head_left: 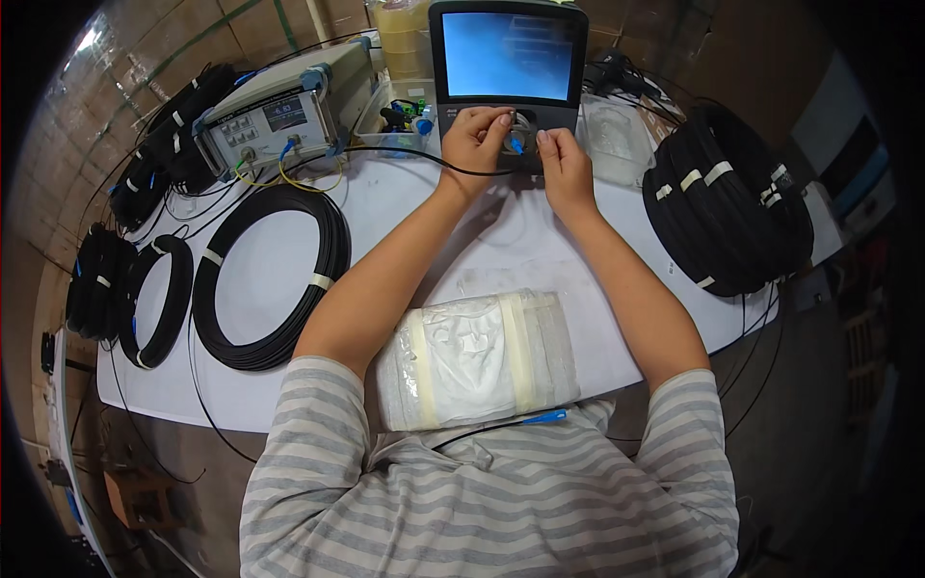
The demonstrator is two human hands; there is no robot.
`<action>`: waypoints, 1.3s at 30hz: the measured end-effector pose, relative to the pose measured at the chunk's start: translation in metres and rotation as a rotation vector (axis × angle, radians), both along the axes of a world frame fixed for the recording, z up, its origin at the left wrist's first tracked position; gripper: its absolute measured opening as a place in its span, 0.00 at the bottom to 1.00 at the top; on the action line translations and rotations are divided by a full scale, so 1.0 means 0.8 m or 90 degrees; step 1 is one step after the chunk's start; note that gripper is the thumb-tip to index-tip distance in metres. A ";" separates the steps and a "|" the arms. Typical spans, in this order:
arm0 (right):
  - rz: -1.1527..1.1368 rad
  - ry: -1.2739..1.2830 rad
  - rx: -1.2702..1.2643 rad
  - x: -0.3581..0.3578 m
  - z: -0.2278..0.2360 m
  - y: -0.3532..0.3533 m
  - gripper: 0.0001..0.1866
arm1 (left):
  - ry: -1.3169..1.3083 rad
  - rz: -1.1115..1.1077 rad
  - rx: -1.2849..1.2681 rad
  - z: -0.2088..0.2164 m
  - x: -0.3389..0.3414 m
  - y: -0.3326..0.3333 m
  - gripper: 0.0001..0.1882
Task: Inspecting a wire or cable cross-section using a digital microscope and an oscilloscope.
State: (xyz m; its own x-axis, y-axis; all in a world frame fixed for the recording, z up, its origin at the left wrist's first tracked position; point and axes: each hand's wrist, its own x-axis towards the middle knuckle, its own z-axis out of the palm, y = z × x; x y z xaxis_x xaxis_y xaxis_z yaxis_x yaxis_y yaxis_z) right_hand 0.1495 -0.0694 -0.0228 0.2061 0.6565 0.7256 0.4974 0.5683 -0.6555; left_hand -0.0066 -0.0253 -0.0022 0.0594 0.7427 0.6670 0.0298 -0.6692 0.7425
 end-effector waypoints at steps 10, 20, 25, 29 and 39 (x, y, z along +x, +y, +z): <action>0.019 0.005 -0.064 0.005 -0.001 0.000 0.16 | 0.023 0.014 -0.008 0.005 -0.001 0.003 0.11; 0.029 0.081 -0.090 0.008 -0.002 0.014 0.22 | 0.025 0.024 0.024 0.009 0.002 0.004 0.11; -0.006 0.029 -0.067 -0.003 0.006 -0.002 0.20 | 0.070 0.069 0.051 0.011 0.002 0.006 0.12; -0.009 0.002 -0.026 0.002 0.001 -0.002 0.17 | 0.080 0.053 0.026 0.010 0.001 0.002 0.11; 0.035 0.042 -0.112 0.000 0.010 -0.008 0.17 | 0.036 -0.005 0.002 0.009 -0.003 0.007 0.11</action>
